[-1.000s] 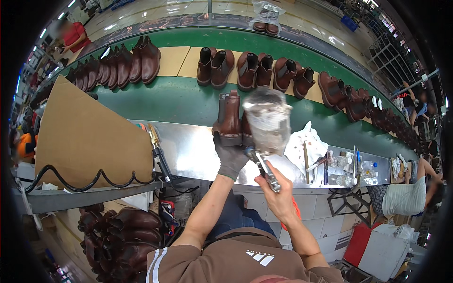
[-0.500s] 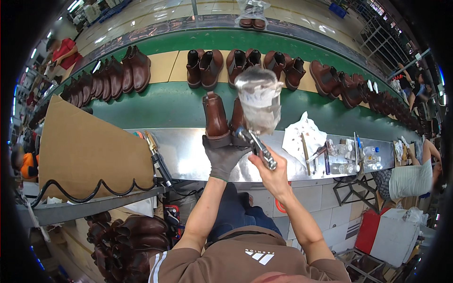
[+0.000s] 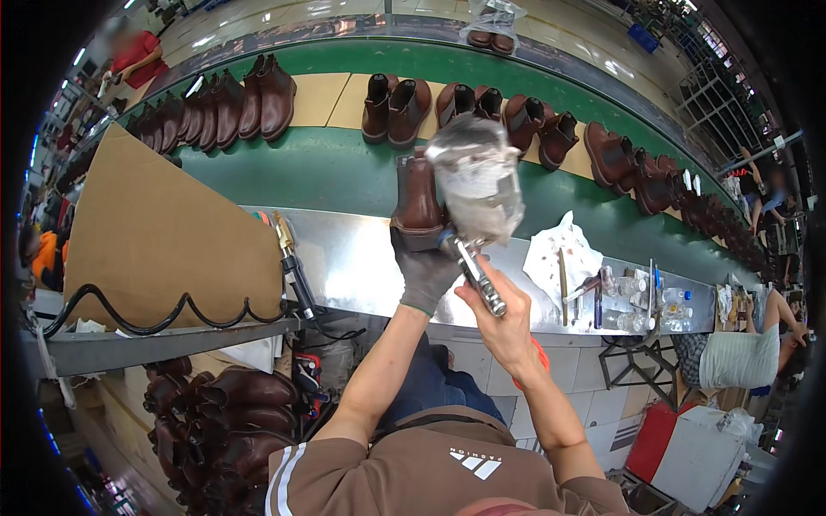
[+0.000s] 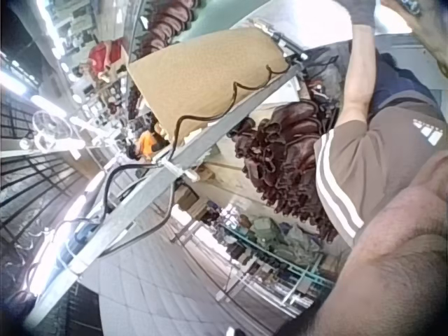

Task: Using a heat gun, brush, and air spray to finish and clean leather boots on a factory production line.

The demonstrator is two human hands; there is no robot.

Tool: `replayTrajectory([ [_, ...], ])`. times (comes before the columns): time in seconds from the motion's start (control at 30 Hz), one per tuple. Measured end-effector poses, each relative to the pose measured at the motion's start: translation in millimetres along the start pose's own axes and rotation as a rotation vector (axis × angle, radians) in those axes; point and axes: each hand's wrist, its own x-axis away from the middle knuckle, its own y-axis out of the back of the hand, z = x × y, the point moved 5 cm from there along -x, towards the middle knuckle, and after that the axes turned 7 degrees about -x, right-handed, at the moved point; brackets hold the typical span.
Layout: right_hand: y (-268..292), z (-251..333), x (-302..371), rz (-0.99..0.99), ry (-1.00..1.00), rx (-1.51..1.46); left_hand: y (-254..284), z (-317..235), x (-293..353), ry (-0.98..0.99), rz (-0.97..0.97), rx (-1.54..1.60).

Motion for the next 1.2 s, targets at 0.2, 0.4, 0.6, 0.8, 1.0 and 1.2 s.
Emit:
replayTrajectory([
  [0.2, 21, 5, 30, -0.02, -0.049, 0.014, -6, 0, 3, 0.048, 0.143, 0.079],
  [0.4, -4, 8, 41, 0.125, -0.051, 0.023, 37, -1, -5, -0.131, -0.099, -0.216],
  [0.6, 24, -4, 71, -0.112, -0.217, -0.057, -6, 7, 5, 0.178, -0.045, 0.148],
  [0.8, 17, 5, 73, 0.002, -0.167, -0.046, 11, 2, 2, 0.118, -0.044, 0.174],
  [1.0, 2, -5, 8, -0.009, -0.147, -0.149, 26, 3, 5, 0.113, 0.085, 0.087],
  [1.2, 16, -28, -4, -0.222, -0.098, -0.257, 5, -2, 13, 0.213, -0.032, 0.17],
])
